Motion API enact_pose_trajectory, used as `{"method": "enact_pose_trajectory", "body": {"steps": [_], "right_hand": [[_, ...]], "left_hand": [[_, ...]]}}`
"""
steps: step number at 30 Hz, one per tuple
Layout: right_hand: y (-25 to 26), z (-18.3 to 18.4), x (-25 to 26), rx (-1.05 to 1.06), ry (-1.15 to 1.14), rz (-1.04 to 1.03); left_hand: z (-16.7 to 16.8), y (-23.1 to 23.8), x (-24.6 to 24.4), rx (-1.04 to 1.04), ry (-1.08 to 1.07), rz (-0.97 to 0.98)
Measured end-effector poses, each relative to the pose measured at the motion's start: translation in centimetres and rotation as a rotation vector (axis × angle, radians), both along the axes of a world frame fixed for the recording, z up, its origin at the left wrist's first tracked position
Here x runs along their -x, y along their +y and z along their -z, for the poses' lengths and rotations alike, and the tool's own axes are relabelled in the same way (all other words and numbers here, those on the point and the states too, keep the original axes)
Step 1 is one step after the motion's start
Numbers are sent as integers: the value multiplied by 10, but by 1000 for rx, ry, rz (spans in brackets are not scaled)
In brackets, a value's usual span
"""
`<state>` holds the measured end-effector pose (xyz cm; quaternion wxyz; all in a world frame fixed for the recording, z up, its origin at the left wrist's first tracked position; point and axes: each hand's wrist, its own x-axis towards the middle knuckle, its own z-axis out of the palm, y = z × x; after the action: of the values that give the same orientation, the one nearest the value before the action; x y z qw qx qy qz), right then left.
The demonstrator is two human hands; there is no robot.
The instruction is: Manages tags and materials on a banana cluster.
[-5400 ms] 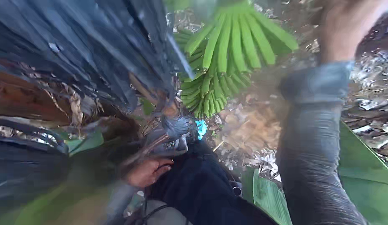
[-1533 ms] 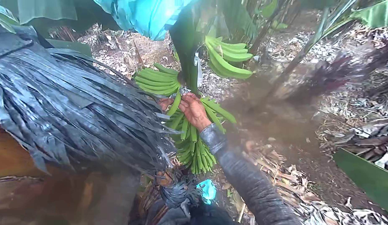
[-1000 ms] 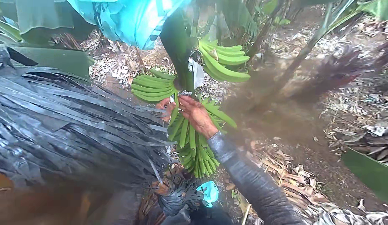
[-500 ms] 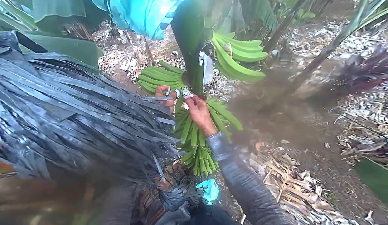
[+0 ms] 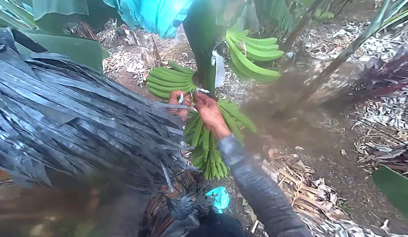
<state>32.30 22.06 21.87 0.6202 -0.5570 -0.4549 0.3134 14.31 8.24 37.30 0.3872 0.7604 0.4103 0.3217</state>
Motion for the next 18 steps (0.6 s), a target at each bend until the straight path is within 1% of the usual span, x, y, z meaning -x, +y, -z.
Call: {"method": "enact_pose_trajectory", "body": {"steps": [2,3,5,7,8,9,10,11,12,13,14,15,17,18], "right_hand": [[16,-11,1,14,-66,29],[14,-11,1,11,-85,5],[-4,-1,0,20,-77,-59],[-8,8,4,35,-20,-75],[-4,10,5,42,2,-81],[2,8,6,42,17,-79],[7,5,9,37,22,-56],[12,1,10,34,11,-18],[14,-2,10,34,-14,-12],[13,-2,8,34,-46,-28],[9,2,5,33,-72,-52],[4,6,1,24,-73,-71],[-2,10,1,7,13,-104],[-1,8,2,3,62,-106]], "left_hand": [[3,-4,-2,-37,12,-13],[10,-3,3,-44,7,-3],[40,5,22,-55,-39,6],[84,18,46,-67,-163,-43],[111,24,58,-69,-228,-110],[132,24,67,-87,-242,-209],[147,16,75,-131,-183,-331],[155,1,85,-150,-2,-469],[152,-17,94,-107,260,-559],[145,-26,103,11,453,-542],[141,-29,106,67,521,-504],[141,-27,106,74,489,-456],[143,-20,97,6,256,-409],[130,-20,79,18,141,-416]]}}
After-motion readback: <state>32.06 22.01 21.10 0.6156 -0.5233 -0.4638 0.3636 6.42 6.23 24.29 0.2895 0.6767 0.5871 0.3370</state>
